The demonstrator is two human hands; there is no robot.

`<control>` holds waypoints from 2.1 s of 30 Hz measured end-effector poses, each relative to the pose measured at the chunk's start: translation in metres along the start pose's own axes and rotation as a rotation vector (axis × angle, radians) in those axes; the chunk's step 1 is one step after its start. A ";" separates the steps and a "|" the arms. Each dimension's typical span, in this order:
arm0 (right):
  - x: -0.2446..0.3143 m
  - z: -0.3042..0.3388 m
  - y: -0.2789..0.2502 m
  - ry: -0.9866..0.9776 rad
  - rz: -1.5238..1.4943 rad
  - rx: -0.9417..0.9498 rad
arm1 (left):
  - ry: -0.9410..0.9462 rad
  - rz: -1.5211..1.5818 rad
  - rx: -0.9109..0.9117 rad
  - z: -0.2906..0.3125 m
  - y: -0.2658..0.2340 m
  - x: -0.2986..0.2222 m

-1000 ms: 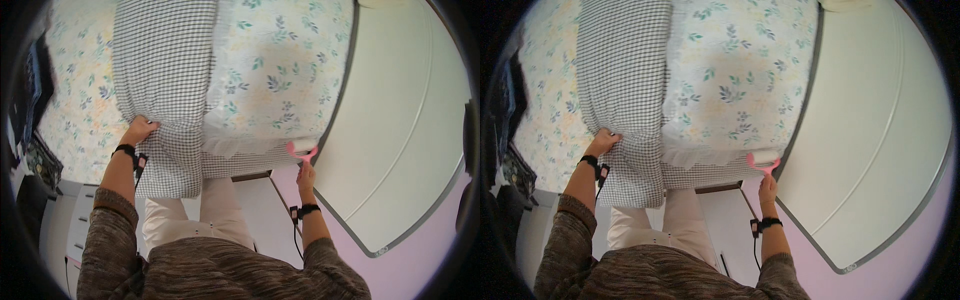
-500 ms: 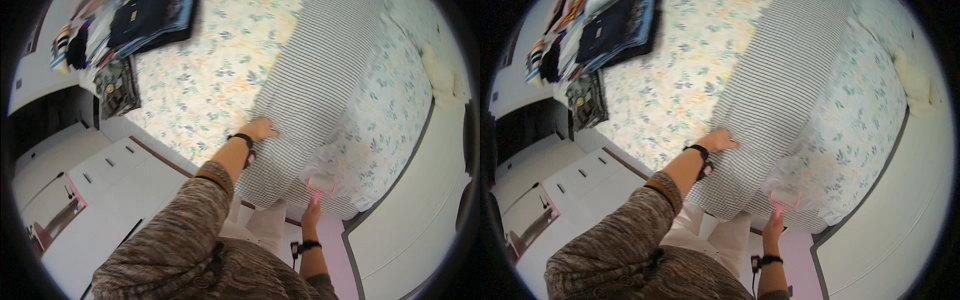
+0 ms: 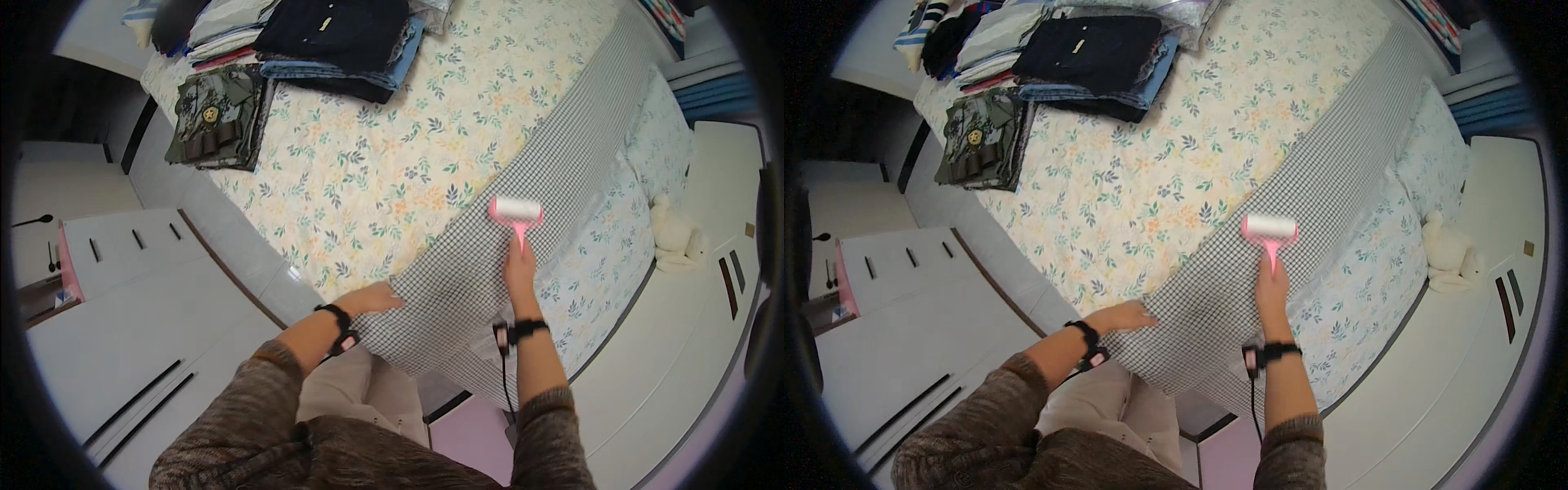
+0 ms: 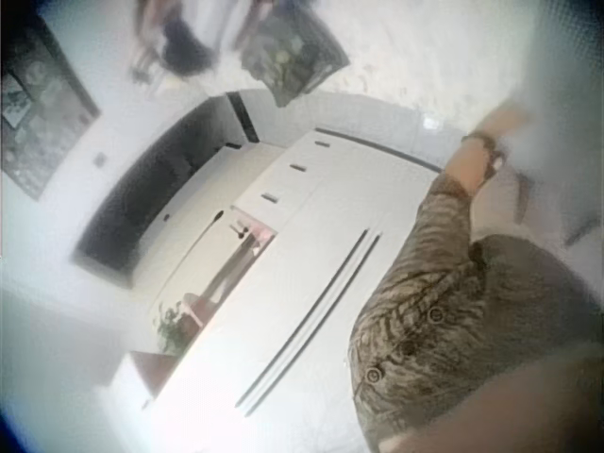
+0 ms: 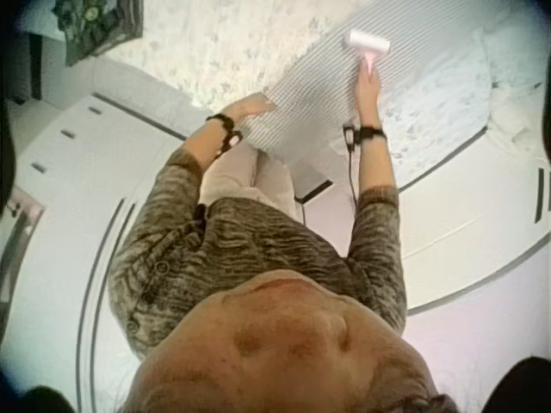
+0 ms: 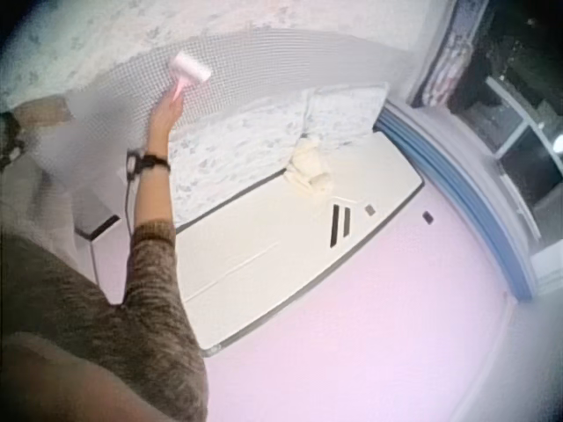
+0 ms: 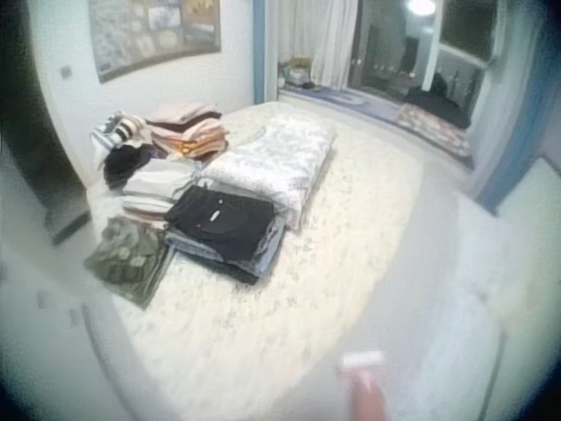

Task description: The person folds several pieces of clothing on a bed, including dark pants, a patterned shirt, and a pink top, then uses a lint roller on the bedspread. The person also moves a pillow and blanket between beds and places a phone on the folded clothes.

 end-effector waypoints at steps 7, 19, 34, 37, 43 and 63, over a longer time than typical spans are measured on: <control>0.068 -0.116 0.077 0.320 -0.489 -0.115 | -0.234 0.597 -0.599 0.026 -0.185 0.049; 0.046 -0.362 0.086 0.134 -0.181 -0.209 | -0.338 0.265 -0.387 -0.057 -0.308 0.067; 0.082 0.209 0.249 0.807 -0.414 -0.085 | -0.447 0.373 -0.202 -0.055 -0.330 0.051; 0.073 0.208 0.252 0.750 -0.225 -0.068 | -0.460 0.413 -0.181 -0.059 -0.330 0.054; 0.070 0.050 0.249 0.637 -0.407 -0.180 | -0.436 0.388 -0.231 -0.053 -0.332 0.048; 0.098 -0.501 0.256 0.262 -0.509 -0.267 | -0.496 0.307 -0.293 -0.056 -0.335 0.052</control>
Point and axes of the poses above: each hand's wrist, its own z-axis away from the middle knuckle, its own y-axis out of the palm, x = y × z, the point moved 1 cm from there along -z, towards the middle knuckle, and after that the axes turned 10 degrees about -y, right-handed, at the moved point
